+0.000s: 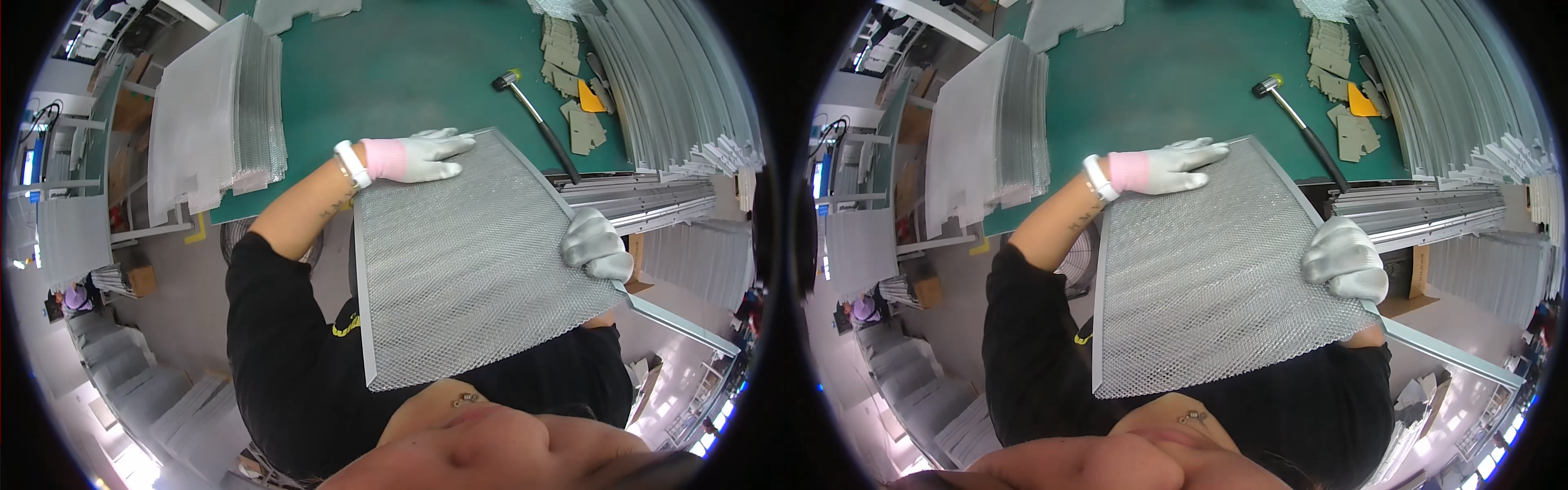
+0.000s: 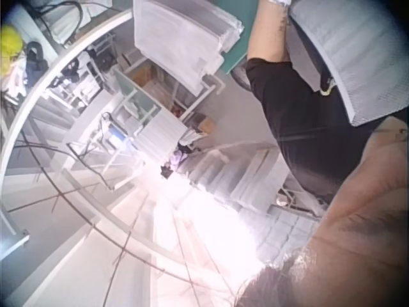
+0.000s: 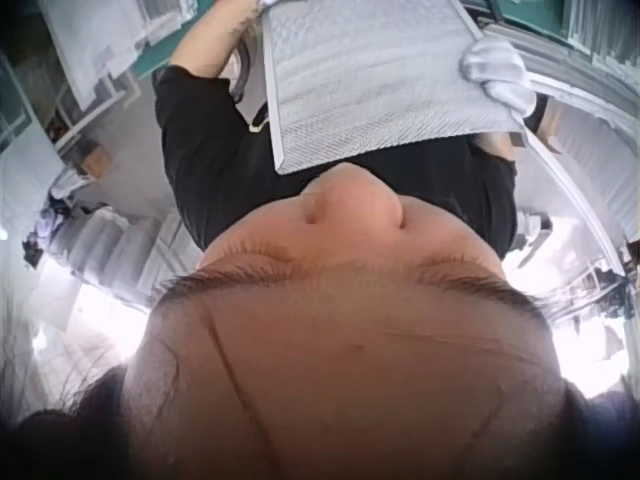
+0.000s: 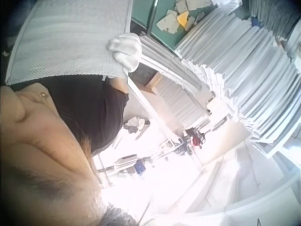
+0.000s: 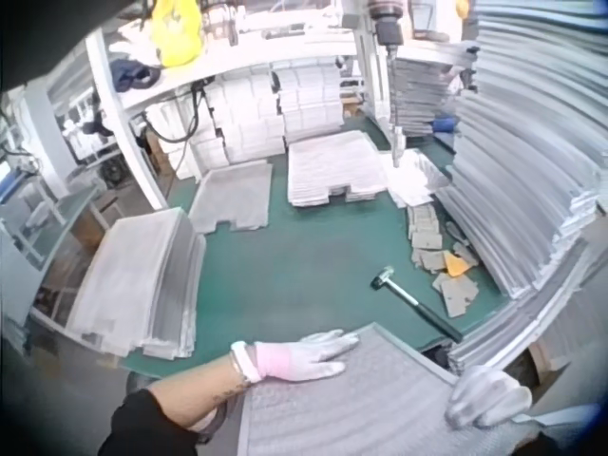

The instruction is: The person assembles mesh screens into metal frames. They place a mesh sheet on a workbench, position a metal frame over it, and use a power drill to secure the mesh to the frame with screws. The process is repeated for multiple units.

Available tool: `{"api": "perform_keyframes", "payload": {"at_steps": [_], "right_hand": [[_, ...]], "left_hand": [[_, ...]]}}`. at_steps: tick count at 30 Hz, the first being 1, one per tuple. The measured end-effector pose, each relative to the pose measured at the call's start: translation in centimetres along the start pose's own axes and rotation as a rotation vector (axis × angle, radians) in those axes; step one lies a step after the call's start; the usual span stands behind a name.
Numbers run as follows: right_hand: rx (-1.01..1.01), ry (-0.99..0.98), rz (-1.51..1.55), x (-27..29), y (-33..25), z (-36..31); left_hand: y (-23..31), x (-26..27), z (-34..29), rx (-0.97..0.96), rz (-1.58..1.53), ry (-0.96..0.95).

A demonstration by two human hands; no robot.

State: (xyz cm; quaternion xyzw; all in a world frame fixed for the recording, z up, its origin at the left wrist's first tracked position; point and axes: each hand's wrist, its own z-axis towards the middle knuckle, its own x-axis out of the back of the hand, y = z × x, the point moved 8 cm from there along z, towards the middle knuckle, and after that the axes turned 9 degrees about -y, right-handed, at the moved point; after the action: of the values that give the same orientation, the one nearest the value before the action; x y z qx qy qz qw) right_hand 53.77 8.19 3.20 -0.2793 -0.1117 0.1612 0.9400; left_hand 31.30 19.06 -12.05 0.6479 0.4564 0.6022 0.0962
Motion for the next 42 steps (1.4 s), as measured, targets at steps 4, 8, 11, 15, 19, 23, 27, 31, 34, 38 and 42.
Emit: {"api": "perform_keyframes", "payload": {"at_steps": [4, 8, 11, 15, 19, 23, 27, 31, 34, 38, 42], "right_hand": [[-0.036, 0.003, -0.02, -0.2, -0.2, 0.3], [-0.023, 0.041, -0.065, -0.6, -0.1, 0.9], [0.105, -0.077, 0.028, 0.1, 0.6, 2.9], [0.157, -0.076, 0.062, 0.7, 3.4, 7.5], [-0.169, 0.186, -0.021, 2.4, 8.8, 11.2], [-0.281, 0.147, 0.023, -0.1, 8.6, 12.6], [-0.195, 0.144, 0.085, 1.0, 9.5, 11.2], [-0.158, 0.198, -0.021, 1.1, 8.5, 11.1], [-0.071, 0.374, -0.211, 0.6, 6.4, 13.0], [-0.044, 0.158, -0.124, 1.2, 6.1, 14.5], [0.048, -0.431, -0.472, -0.1, 3.2, 19.0]], "left_hand": [[-0.8, 1.0, 3.7, -0.038, -0.202, -0.043], [-0.9, 3.1, 3.2, 0.137, -0.251, -0.016], [1.0, 5.2, -0.9, 0.334, -0.055, 0.063], [6.9, 9.5, -11.3, -0.416, -0.597, 0.399], [13.2, 11.1, -20.6, -0.687, -0.208, 1.119], [10.9, 10.2, -22.7, -0.452, -0.141, 1.789], [12.5, 9.4, -20.1, -0.486, -0.107, 1.626], [12.2, 9.5, -19.9, -0.523, -0.122, 1.58], [10.6, 10.2, -20.3, -0.519, -0.169, 1.604], [9.1, 10.7, -20.8, -0.384, -0.291, 1.627], [8.5, 10.9, -20.5, -0.425, -0.295, 1.584]]}}
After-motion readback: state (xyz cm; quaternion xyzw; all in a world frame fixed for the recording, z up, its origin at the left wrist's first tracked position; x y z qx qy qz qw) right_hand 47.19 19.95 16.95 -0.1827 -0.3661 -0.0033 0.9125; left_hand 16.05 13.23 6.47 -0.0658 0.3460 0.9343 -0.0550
